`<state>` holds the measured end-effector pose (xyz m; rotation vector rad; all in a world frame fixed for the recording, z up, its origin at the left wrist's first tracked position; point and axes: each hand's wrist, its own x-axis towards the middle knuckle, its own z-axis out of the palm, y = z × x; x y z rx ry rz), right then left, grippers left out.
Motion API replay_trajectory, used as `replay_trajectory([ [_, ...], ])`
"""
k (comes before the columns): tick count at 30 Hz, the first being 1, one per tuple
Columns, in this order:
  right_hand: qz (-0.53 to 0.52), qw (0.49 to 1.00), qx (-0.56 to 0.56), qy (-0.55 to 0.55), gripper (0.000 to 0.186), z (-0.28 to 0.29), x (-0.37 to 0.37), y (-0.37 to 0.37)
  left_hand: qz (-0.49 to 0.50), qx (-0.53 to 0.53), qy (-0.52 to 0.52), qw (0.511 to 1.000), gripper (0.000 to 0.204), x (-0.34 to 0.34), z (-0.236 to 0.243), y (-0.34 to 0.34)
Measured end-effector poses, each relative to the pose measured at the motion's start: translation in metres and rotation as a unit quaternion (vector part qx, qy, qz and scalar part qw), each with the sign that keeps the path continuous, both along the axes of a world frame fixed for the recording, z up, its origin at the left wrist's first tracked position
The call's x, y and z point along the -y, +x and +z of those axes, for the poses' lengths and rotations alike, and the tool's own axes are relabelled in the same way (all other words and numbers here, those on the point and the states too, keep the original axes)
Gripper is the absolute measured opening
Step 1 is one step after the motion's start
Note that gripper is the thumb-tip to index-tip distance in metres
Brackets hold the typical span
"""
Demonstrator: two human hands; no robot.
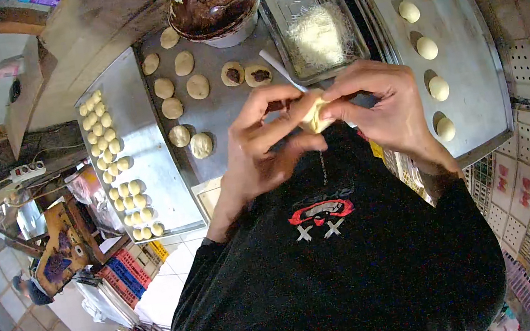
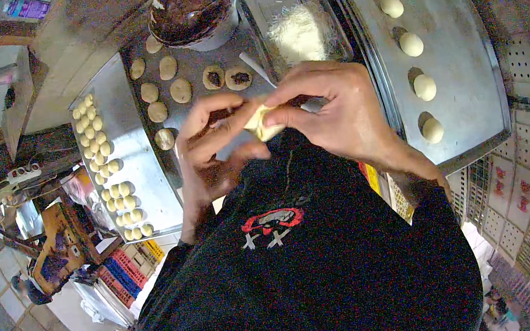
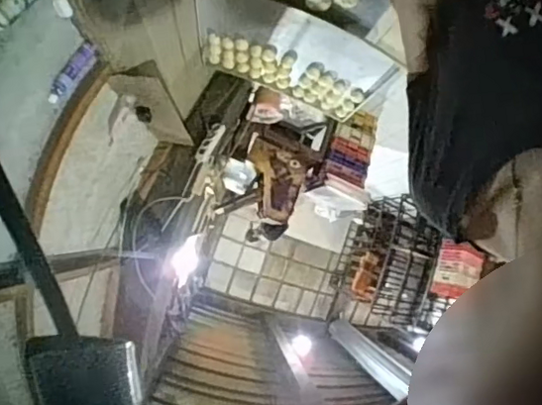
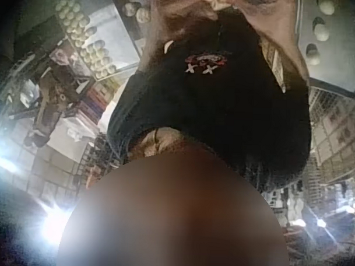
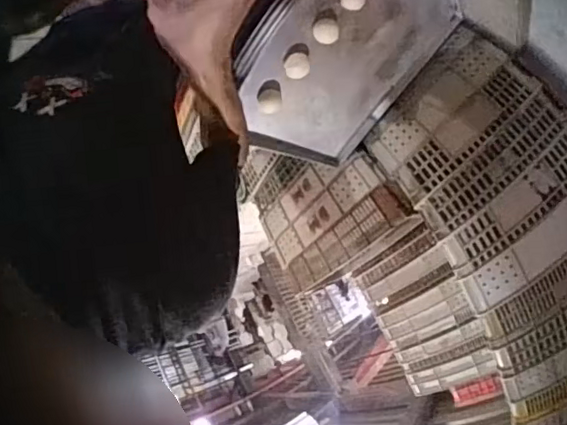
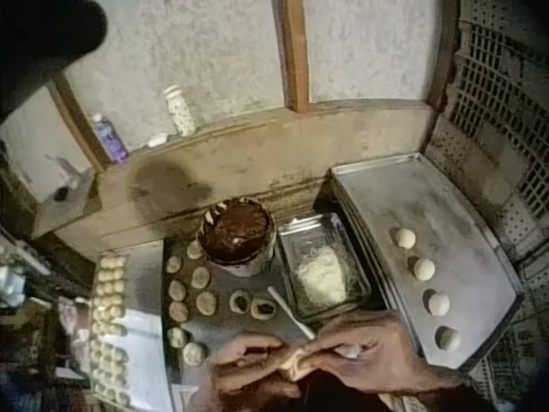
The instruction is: Rolling out small dough balls and filling them with chocolate or cream using a spoon before shaping them.
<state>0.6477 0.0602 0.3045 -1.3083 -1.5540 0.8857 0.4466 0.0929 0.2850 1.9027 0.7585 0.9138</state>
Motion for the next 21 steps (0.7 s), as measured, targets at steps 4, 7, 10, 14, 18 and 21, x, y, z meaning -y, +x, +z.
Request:
replay_trajectory([
  [4, -0.039, 0.998, 0.016, 0.04, 0.018, 0.0, 0.0, -0.001, 0.028, -0.001, -0.011, 1.0, 0.053, -0.002, -0.006, 0.007],
  [7, -0.002, 1.0, 0.017, -0.013, 0.018, 0.003, 0.003, 0.003, 0.057, 0.049, -0.063, 0.995, 0.04, -0.005, -0.016, 0.004],
  [10, 0.05, 0.996, 0.064, 0.026, 0.022, 0.002, 0.005, 0.004, 0.017, 0.099, -0.056, 0.993, 0.026, -0.004, -0.025, 0.002],
  [14, 0.039, 0.996, 0.069, 0.037, 0.019, -0.003, 0.003, -0.001, 0.007, 0.125, -0.03, 0.992, 0.025, 0.006, -0.031, 0.009],
  [18, -0.014, 0.997, 0.073, 0.034, 0.017, -0.006, 0.001, -0.01, 0.075, 0.132, -0.06, 0.987, 0.035, 0.014, -0.032, 0.015],
  [21, -0.051, 0.993, 0.076, 0.078, 0.02, -0.011, 0.0, -0.024, 0.108, 0.102, 0.004, 0.989, 0.035, 0.014, -0.033, 0.017],
])
